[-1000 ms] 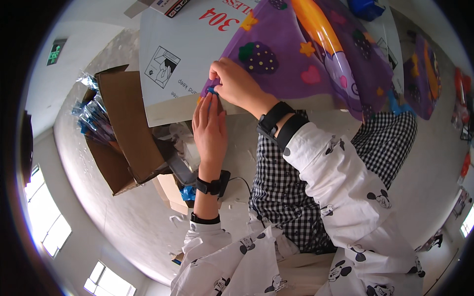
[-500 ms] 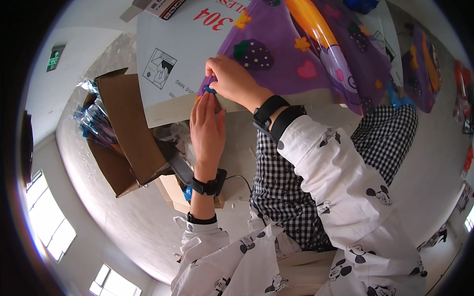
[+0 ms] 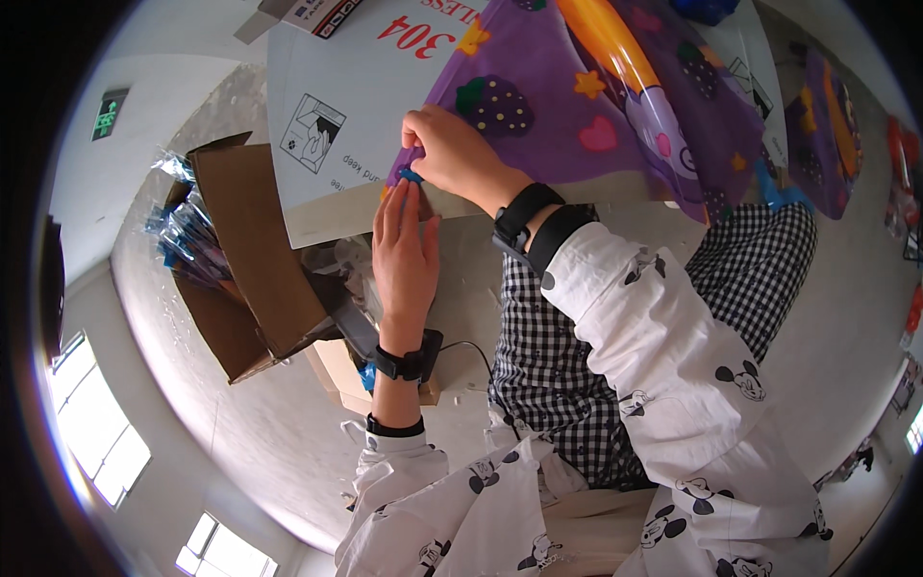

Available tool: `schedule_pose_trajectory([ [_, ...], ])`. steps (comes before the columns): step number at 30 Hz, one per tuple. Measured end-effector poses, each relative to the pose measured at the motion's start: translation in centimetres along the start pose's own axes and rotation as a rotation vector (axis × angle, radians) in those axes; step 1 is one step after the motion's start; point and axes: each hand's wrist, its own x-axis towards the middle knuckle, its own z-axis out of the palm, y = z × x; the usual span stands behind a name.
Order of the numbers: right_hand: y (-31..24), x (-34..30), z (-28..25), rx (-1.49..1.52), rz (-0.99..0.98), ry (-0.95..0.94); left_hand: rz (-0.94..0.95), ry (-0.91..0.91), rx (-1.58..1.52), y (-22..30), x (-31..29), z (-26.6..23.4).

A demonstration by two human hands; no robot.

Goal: The recorder is assembling a kite by applying tape and attaching decorative blue ribbons.

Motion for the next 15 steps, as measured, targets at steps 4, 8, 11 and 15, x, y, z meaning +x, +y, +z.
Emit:
schedule_pose_trajectory([
  [4,-0.07,-0.03,-0.18,0.021,0.022,-0.018,0.004,0.000,-0.001,-0.02,0.00,0.03],
  [8,-0.22,-0.09,-0.15,-0.011,0.065,-0.041,0.008,0.008,0.004,-0.05,0.00,0.11],
  [11,-0.28,-0.05,-0.03,-0.031,0.064,-0.033,0.008,0.002,0.001,-0.13,-0.02,0.11],
  [15,-0.26,0.01,-0.01,-0.030,0.030,-0.016,0.020,0.004,0.002,-0.20,-0.02,0.07],
])
